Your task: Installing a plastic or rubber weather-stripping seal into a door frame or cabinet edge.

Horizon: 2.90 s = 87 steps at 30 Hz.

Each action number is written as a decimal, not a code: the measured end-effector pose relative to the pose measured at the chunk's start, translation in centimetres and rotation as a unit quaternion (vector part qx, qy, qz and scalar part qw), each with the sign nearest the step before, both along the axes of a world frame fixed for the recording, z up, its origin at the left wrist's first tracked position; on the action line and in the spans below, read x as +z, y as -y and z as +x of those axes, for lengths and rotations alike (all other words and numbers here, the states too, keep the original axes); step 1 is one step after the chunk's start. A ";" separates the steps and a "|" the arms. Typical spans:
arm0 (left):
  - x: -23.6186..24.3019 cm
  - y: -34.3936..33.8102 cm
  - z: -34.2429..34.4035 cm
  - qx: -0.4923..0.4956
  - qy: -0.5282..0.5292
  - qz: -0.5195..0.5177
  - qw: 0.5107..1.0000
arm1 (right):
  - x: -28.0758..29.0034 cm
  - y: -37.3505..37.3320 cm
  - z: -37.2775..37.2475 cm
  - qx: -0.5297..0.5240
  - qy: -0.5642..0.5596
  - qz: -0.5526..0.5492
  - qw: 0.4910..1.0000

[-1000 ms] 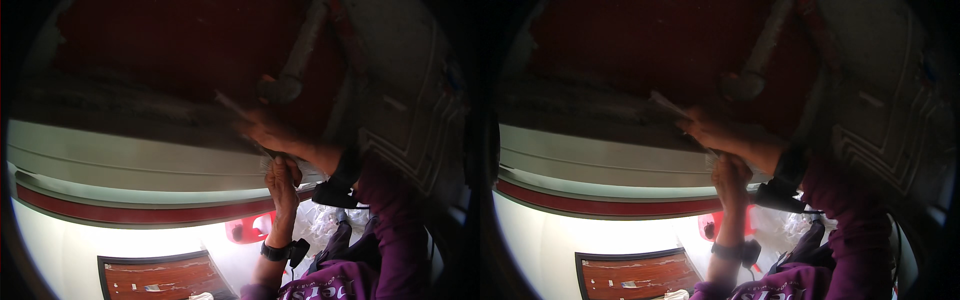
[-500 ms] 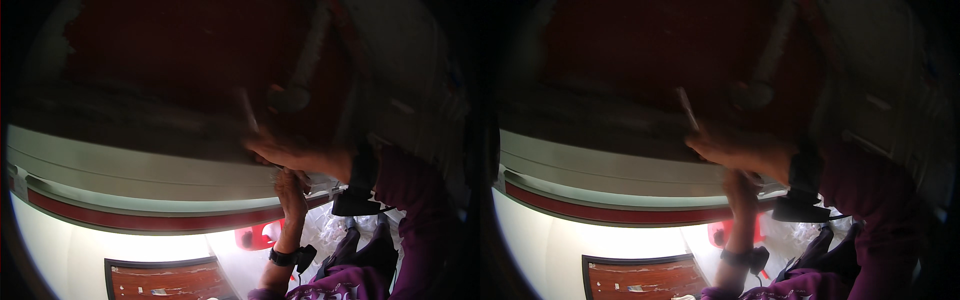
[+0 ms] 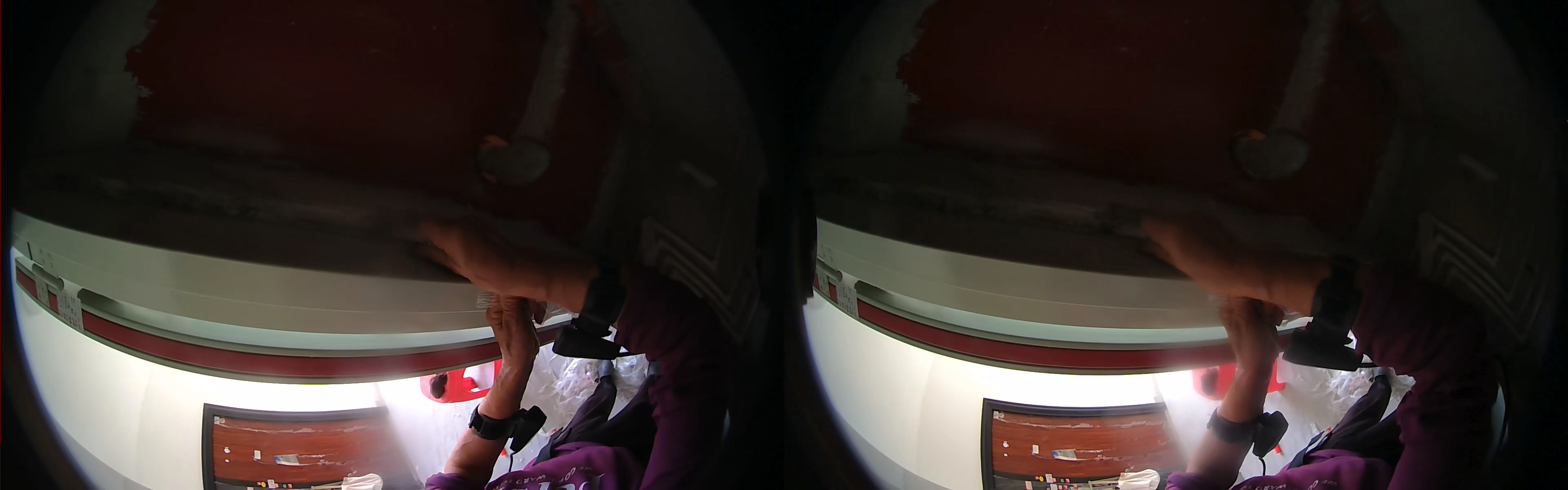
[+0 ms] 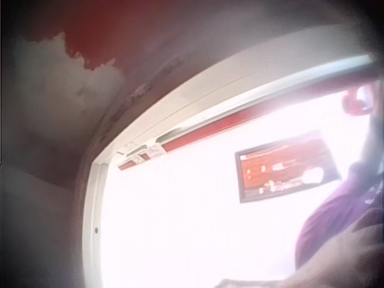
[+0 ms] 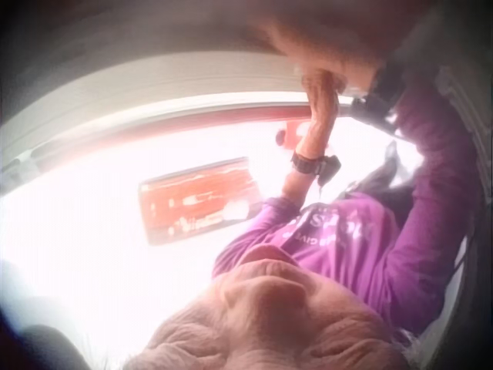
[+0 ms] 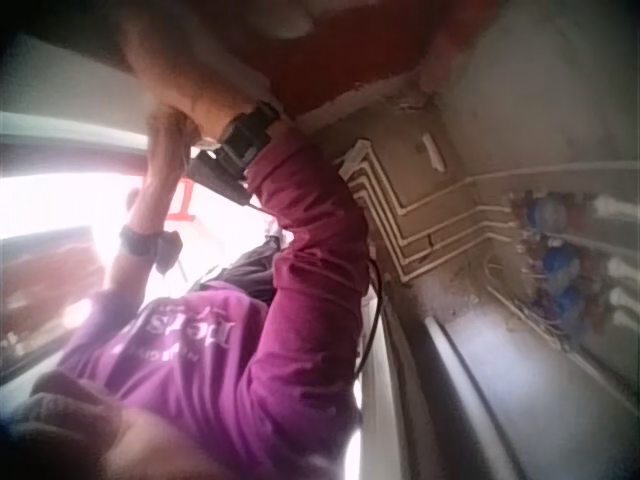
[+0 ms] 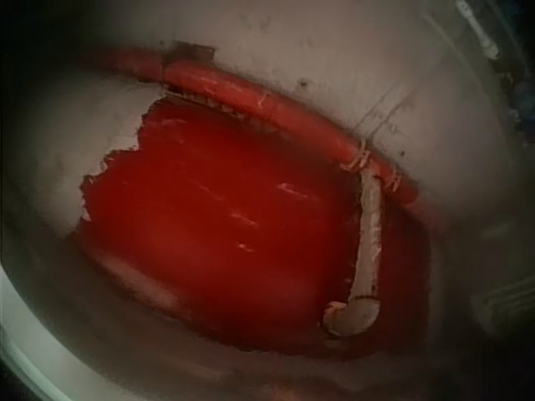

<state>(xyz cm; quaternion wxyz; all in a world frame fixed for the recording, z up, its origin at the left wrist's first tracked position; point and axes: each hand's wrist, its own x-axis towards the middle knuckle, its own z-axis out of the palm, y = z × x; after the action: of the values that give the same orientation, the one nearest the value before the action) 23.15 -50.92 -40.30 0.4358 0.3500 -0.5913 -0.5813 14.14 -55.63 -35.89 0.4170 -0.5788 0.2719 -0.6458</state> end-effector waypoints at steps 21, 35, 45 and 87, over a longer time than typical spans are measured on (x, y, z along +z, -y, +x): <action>0.4 -0.6 -0.1 0.020 0.054 -0.008 0.998 | 0.6 -0.5 -0.7 -0.225 -0.018 0.039 0.973; -0.1 -0.7 1.0 -0.013 0.152 -0.118 0.981 | 2.7 -0.6 -1.9 -0.050 -0.179 0.032 0.982; 1.2 -0.8 -0.3 0.016 0.254 -0.253 0.933 | 1.0 2.0 1.0 -0.249 0.020 -0.111 0.962; 1.6 -0.4 -0.8 0.004 0.074 -0.076 0.994 | 1.3 -3.5 -3.7 -0.153 -0.198 0.115 0.961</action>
<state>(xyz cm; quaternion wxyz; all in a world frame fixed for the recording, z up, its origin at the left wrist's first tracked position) 22.34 -50.52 -38.70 0.4187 0.3601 -0.6632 -0.5052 10.45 -52.12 -34.57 0.3147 -0.5952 0.5065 -0.5386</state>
